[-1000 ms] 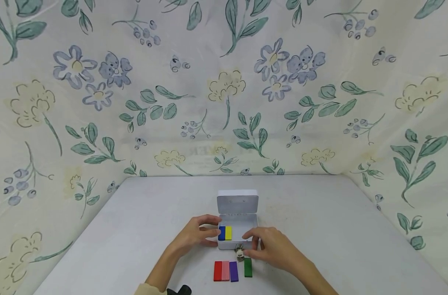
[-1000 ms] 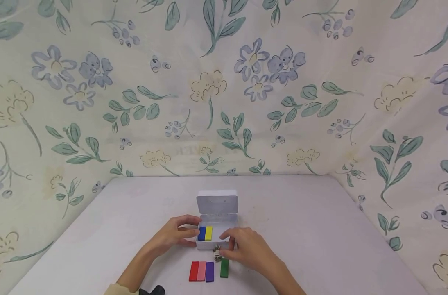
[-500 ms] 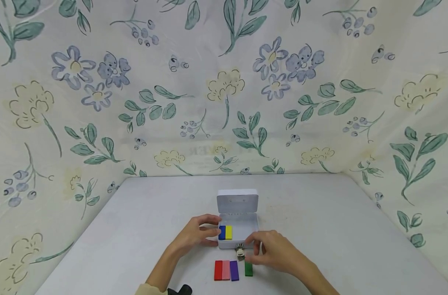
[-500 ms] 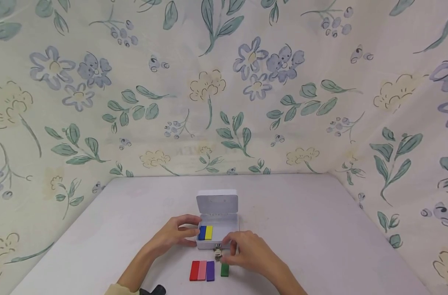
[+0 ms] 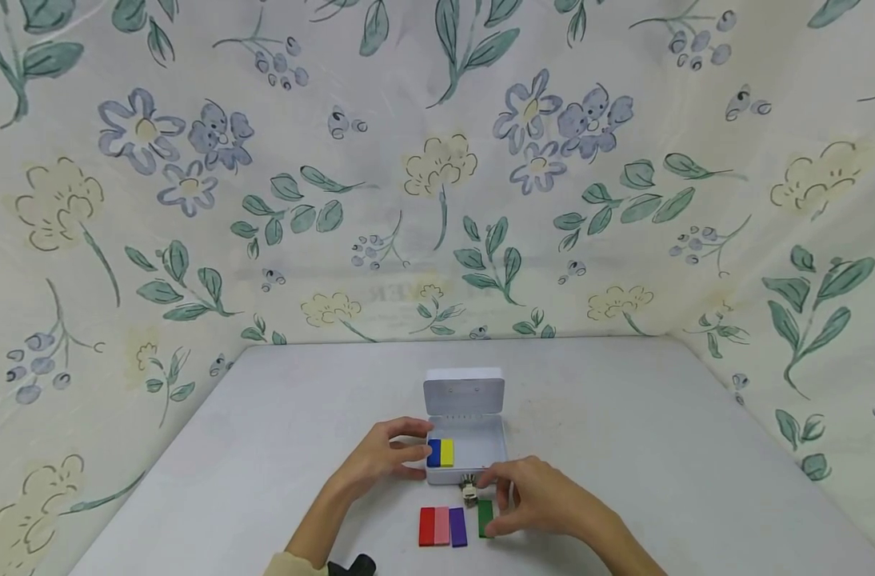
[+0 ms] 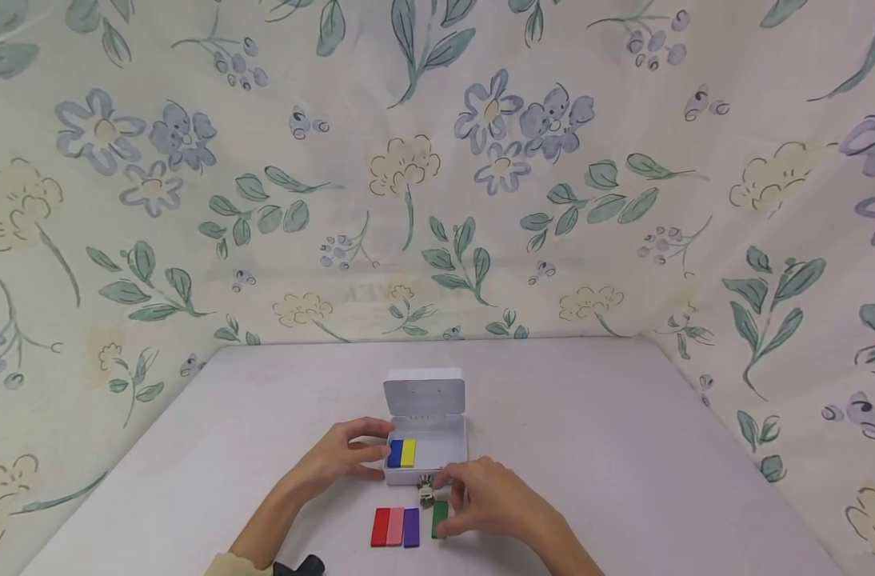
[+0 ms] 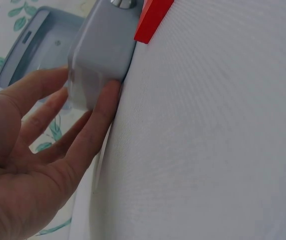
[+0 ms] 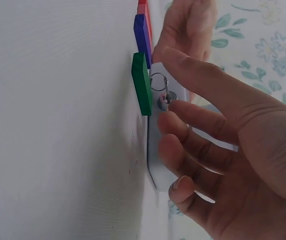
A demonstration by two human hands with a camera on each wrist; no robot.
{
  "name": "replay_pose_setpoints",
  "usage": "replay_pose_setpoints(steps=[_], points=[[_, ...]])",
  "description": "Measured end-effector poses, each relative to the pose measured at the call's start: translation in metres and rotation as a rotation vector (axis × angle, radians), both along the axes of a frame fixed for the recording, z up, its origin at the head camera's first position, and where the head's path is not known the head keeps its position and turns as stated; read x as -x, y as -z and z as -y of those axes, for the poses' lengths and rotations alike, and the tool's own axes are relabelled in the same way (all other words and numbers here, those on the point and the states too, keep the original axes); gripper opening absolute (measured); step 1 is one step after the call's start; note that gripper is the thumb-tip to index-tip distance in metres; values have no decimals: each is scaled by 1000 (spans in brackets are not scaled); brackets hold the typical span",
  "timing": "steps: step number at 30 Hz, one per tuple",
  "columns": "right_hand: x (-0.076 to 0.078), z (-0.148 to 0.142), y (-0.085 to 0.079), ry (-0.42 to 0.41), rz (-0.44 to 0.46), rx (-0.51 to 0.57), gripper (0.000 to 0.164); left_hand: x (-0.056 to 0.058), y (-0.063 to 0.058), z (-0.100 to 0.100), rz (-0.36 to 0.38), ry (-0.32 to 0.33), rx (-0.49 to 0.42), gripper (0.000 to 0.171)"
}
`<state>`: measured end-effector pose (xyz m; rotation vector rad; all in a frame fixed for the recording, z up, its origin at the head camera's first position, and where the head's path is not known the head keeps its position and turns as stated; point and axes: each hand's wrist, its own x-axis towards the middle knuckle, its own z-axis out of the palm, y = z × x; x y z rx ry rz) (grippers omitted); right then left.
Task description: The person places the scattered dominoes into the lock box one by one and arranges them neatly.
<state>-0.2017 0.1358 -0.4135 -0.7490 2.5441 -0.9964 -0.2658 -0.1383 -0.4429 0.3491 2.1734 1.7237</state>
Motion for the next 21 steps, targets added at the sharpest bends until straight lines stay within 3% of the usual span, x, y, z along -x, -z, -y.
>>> replay_pose_setpoints(steps=[21], points=[[1, -1, 9, -11, 27, -40, 39, -1, 1, -1, -8, -8, 6, 47]])
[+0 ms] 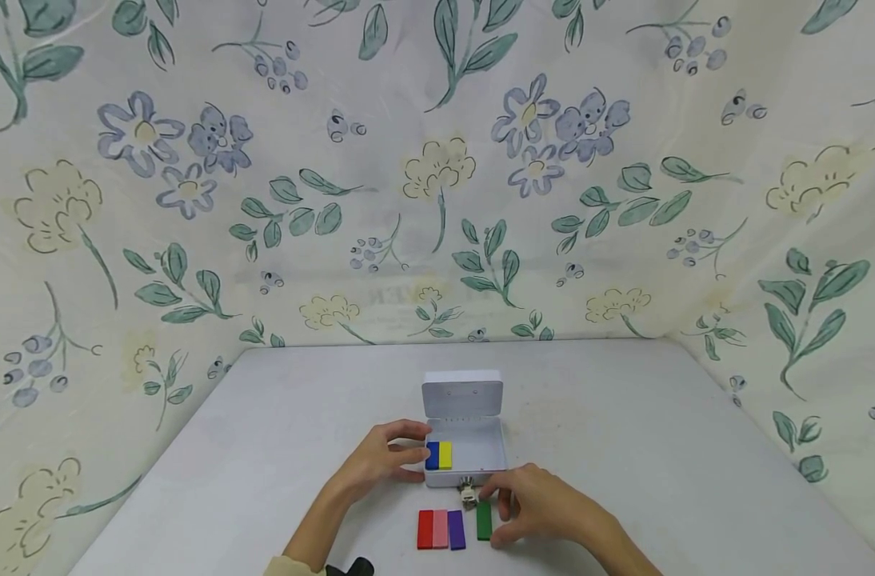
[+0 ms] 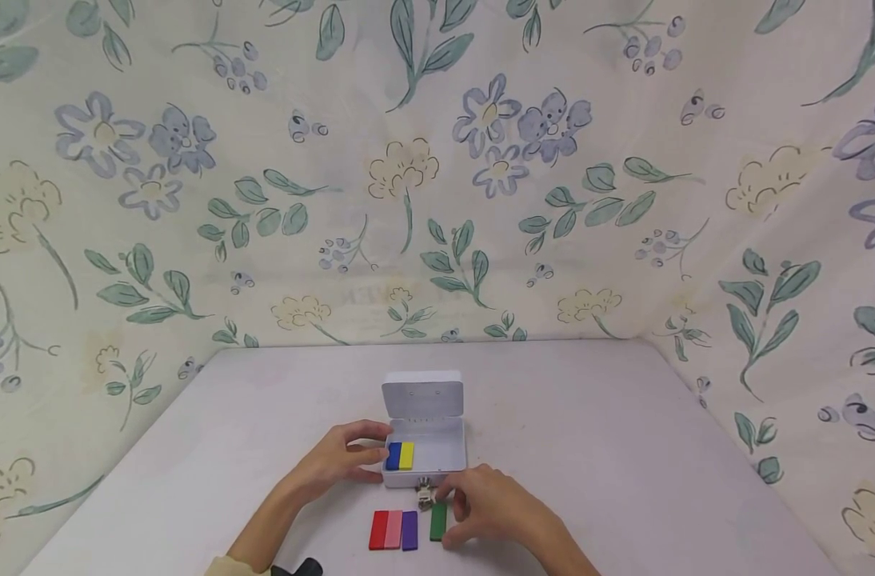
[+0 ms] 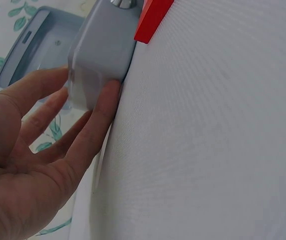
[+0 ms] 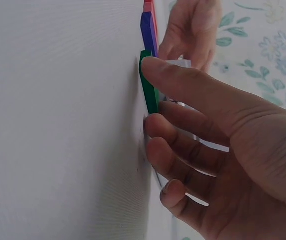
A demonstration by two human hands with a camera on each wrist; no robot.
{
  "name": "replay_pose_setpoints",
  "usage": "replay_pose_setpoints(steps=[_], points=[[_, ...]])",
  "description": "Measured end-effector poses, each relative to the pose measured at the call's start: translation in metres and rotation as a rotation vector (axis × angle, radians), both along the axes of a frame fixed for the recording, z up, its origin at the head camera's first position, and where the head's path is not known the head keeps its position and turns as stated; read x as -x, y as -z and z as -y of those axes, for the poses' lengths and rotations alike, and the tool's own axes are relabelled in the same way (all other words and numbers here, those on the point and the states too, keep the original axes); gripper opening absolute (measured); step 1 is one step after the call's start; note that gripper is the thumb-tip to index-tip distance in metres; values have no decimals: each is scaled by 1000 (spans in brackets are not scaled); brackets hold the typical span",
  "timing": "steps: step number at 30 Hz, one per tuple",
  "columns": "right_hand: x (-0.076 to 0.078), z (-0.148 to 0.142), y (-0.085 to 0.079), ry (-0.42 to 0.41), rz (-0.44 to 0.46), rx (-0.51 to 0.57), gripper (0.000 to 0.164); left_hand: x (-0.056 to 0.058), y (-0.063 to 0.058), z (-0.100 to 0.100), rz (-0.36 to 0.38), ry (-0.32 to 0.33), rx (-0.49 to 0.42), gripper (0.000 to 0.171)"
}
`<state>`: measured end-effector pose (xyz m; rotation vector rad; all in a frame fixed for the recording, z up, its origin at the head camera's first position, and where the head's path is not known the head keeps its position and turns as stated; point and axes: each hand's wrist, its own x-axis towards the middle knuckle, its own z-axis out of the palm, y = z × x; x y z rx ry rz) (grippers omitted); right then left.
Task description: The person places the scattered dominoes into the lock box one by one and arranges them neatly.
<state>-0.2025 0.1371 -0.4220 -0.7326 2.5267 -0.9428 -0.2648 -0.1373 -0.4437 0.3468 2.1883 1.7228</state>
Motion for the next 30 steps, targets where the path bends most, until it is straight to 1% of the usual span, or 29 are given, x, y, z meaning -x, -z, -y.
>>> replay_pose_setpoints(steps=[9, 30], points=[[0, 0, 1, 18, 6, 2, 33, 1, 1, 0, 7, -1, -1, 48], [0, 0, 2, 16, 10, 0, 32, 0, 1, 0, -2, 1, 0, 48]])
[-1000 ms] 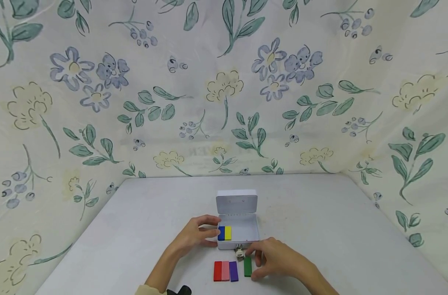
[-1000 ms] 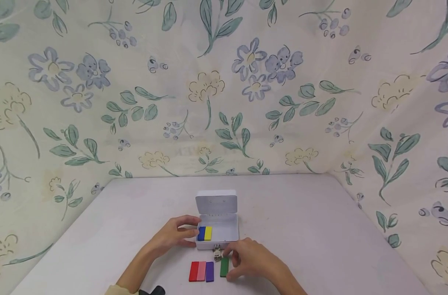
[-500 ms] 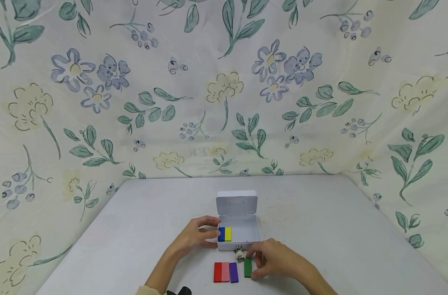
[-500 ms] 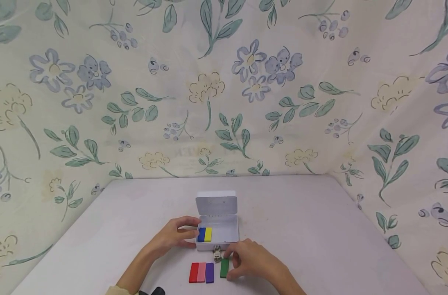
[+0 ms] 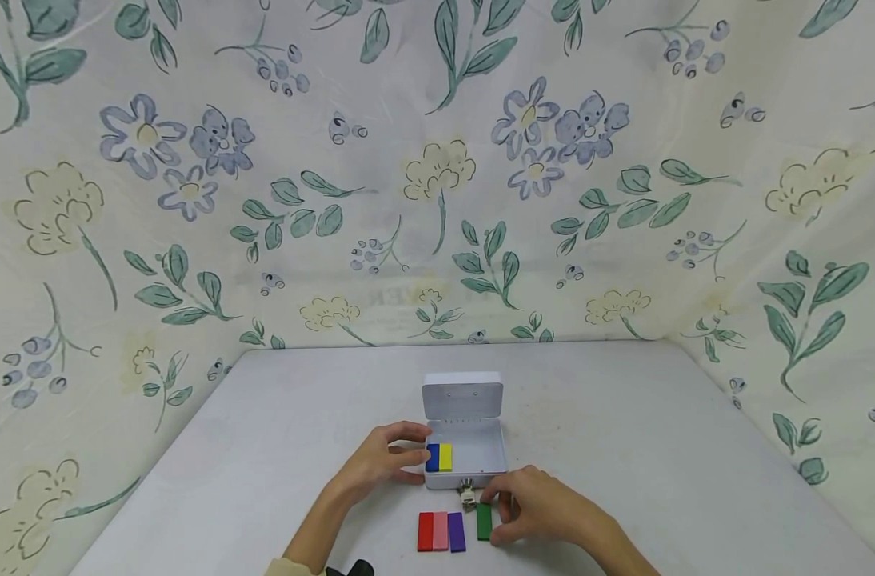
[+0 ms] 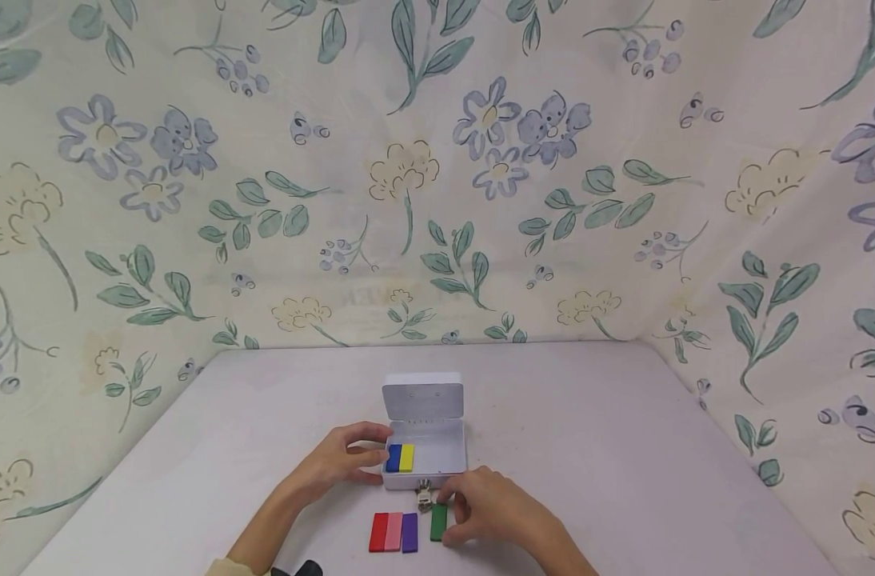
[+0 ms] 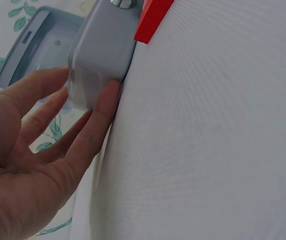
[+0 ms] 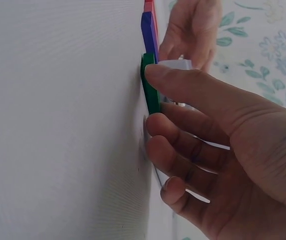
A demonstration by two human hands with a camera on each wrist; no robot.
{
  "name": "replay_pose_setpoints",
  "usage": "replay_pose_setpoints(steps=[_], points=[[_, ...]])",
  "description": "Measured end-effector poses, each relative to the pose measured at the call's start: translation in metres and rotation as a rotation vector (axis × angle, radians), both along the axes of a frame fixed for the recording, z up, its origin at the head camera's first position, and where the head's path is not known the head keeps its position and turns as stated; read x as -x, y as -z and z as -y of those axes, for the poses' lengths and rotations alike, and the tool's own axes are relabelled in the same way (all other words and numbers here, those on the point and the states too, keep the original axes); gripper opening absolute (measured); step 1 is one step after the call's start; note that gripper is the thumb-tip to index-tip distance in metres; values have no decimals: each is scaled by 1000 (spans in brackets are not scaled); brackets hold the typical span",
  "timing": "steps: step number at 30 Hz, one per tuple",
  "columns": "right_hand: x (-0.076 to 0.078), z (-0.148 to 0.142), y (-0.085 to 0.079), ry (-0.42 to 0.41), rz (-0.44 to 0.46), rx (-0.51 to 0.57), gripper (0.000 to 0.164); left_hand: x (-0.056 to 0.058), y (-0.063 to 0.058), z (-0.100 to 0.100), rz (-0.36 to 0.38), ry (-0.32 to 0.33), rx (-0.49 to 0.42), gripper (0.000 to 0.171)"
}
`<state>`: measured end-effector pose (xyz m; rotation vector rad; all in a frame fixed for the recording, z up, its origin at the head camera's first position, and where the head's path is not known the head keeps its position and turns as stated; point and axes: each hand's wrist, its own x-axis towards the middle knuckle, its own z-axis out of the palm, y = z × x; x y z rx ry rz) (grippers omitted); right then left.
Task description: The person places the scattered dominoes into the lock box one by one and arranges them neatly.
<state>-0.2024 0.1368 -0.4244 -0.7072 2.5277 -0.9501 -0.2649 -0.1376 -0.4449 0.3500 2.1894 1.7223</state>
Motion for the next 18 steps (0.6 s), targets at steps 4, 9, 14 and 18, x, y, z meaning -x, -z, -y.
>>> replay_pose_setpoints(steps=[4, 9, 14, 18], points=[[0, 0, 0, -7, -1, 6, 33, 0, 0, 0, 0, -1, -1, 48], [1, -1, 0, -16, -5, 9, 33, 0, 1, 0, 0, 1, 0, 48], [2, -2, -2, -18, -24, 12, 36, 0, 0, 0, 1, 4, -5, 48], [3, -5, -5, -30, -43, 26, 38, 1, 1, 0, -1, 5, -3, 48]])
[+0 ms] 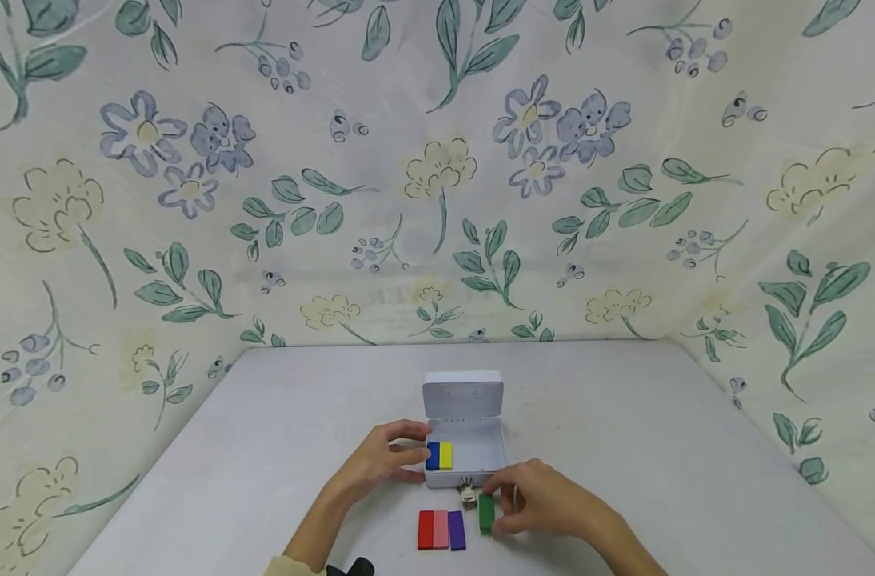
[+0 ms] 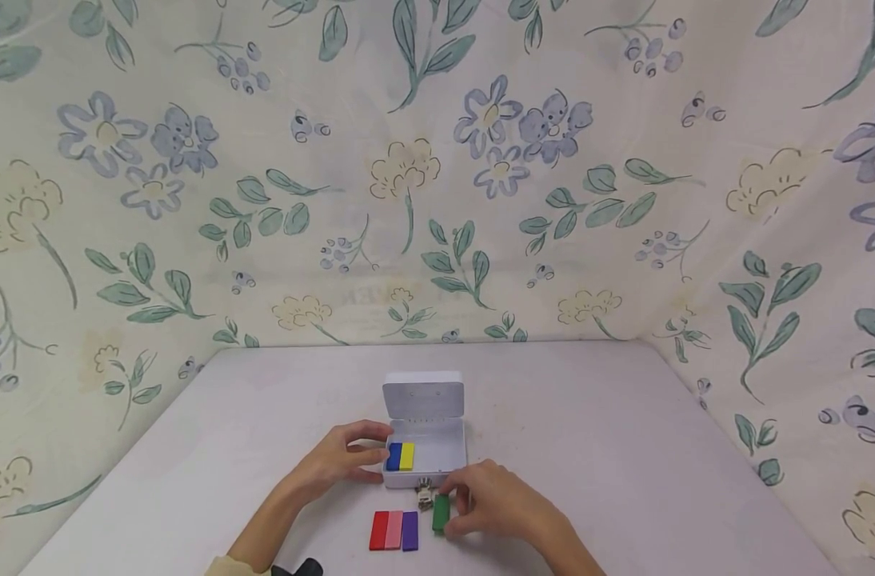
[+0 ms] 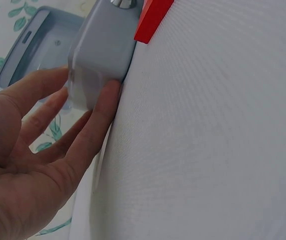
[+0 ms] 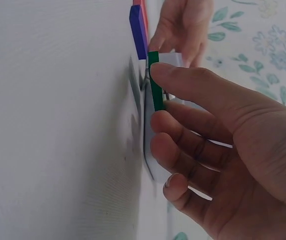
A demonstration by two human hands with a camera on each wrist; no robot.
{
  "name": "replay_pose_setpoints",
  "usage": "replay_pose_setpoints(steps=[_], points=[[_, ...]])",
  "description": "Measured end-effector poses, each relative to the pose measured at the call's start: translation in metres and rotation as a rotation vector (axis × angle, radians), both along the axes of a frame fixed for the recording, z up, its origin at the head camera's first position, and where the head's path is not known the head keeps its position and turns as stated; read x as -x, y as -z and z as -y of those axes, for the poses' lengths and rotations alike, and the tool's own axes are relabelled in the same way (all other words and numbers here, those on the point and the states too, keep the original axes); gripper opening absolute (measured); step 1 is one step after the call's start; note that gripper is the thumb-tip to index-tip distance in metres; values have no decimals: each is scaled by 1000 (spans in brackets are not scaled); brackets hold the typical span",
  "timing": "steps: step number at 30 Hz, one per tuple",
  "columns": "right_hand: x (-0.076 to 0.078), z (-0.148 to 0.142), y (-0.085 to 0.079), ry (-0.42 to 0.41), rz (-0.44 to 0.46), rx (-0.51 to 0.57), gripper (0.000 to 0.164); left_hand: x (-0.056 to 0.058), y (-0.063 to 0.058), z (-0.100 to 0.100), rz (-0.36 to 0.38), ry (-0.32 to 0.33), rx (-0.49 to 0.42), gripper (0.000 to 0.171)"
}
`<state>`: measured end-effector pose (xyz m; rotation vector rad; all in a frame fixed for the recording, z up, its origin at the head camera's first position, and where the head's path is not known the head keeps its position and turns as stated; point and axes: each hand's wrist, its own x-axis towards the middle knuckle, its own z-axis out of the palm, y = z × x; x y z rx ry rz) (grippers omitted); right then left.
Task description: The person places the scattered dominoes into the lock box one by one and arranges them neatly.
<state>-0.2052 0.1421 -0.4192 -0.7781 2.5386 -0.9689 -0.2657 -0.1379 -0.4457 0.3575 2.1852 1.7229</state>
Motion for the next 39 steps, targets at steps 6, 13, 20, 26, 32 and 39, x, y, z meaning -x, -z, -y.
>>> replay_pose_setpoints(steps=[6, 13, 20, 26, 32, 39], points=[[1, -4, -4, -10, -14, 15, 39, 0, 0, -1, 0, 0, 6, 48], [1, -6, -7, -28, -22, 32, 39, -1, -1, -2, 8, -4, 7, 48], [2, -7, -11, -40, -43, 38, 39, 0, 0, -2, 4, -5, 9, 48], [4, -9, -15, -50, -55, 34, 39, 0, -1, -1, 7, -11, 16, 49], [7, -9, -25, -66, -83, 32, 38, 1, -2, 1, 7, -12, 20, 50], [12, -6, -36, -65, -101, 10, 38, 0, -1, 0, 13, -9, 18, 49]])
